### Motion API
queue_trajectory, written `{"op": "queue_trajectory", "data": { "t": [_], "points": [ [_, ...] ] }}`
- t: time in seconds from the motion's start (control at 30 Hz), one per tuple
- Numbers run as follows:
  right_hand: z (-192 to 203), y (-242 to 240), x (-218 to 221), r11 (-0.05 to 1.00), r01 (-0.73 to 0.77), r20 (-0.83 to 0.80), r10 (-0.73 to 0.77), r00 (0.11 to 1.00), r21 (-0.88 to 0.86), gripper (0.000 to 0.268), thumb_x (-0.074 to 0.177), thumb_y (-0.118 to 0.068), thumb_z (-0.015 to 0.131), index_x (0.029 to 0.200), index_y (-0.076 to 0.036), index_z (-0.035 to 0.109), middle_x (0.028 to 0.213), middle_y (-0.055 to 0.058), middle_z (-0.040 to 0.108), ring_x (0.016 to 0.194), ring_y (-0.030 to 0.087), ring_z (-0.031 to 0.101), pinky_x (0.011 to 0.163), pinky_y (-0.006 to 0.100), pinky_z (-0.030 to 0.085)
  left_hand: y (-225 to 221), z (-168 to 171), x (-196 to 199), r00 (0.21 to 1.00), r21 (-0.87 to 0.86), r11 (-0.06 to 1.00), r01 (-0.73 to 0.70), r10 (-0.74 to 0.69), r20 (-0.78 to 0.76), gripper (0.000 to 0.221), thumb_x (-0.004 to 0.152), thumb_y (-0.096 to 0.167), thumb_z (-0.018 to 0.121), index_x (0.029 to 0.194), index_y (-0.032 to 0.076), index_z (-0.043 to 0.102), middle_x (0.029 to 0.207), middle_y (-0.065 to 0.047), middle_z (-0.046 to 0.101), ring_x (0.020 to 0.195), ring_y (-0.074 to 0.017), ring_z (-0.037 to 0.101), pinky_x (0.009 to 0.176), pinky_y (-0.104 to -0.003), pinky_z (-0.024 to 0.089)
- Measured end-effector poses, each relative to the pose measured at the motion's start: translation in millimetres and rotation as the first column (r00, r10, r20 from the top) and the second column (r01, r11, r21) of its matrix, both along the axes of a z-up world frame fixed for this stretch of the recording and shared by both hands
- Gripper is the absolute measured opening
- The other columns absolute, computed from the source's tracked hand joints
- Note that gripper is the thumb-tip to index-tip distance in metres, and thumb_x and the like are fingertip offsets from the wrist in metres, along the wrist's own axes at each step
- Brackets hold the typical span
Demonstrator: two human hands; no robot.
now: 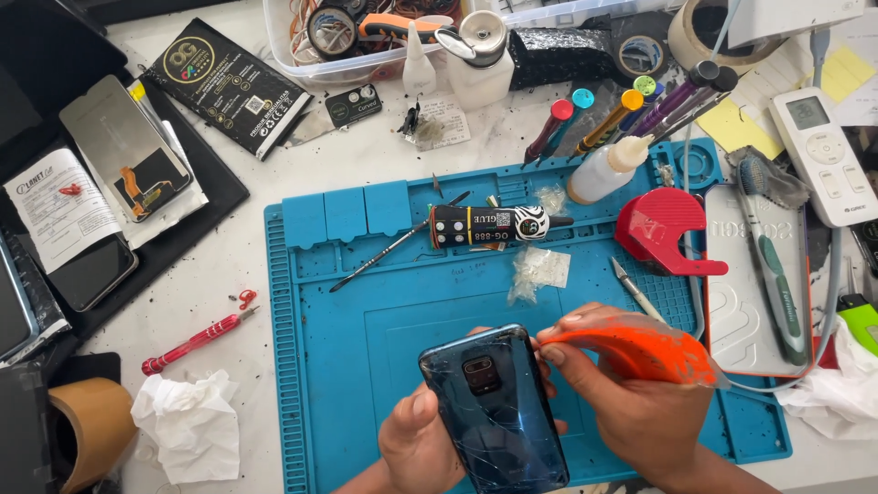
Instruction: Applying liquid adhesive remover and using a plastic pry tool to separate the back cover of a mobile phone
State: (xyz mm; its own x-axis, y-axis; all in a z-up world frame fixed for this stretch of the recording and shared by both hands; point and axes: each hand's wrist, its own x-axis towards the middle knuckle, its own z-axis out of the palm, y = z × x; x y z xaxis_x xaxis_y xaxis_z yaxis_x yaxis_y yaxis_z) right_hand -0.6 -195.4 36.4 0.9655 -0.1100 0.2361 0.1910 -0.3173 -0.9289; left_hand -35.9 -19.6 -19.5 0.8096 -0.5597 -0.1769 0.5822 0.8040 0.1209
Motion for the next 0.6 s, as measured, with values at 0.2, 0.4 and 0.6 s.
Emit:
{"op": "queue_trajectory", "data": {
  "t": [0.2,0.4,0.6],
  "points": [
    [4.5,1.7,2.4,0.976,0.078,0.007,-0.078,0.997,-0.203,0.006,0.08,-0.009,0.079,0.086,-0.007,0.078,0.085,0.003,0.077,0.087,0.018,0.072,0.09,0.033,0.056,-4.9,23.0,10.0,0.999,0.114,0.993,-0.015,0.011,0.033,0.091,0.076,0.042,0.078,0.145,-0.001,0.036,0.135,-0.024,0.054,0.121,-0.0344,0.058,0.105,-0.056,0.052],
    [10.5,4.0,5.2,0.966,0.091,-0.005,-0.095,0.995,-0.24,0.006,0.081,-0.012,0.078,0.085,-0.008,0.078,0.084,0.004,0.077,0.083,0.017,0.071,0.086,0.031,0.055,-7.7,30.9,11.6,0.995,0.241,0.97,-0.025,0.0,0.102,0.094,0.073,0.048,0.081,0.141,0.0,0.037,0.131,-0.02,0.054,0.119,-0.0302,0.057,0.102,-0.05,0.054],
    [5.5,6.3,2.3,0.961,0.136,0.032,-0.132,0.991,-0.241,0.006,0.082,-0.009,0.079,0.086,-0.006,0.077,0.085,0.005,0.076,0.085,0.018,0.071,0.088,0.032,0.054,-8.2,30.3,10.9,0.989,0.265,0.964,-0.033,-0.006,0.148,0.093,0.074,0.047,0.079,0.143,0.001,0.035,0.133,-0.021,0.054,0.12,-0.0294,0.056,0.101,-0.048,0.054]
  ]
}}
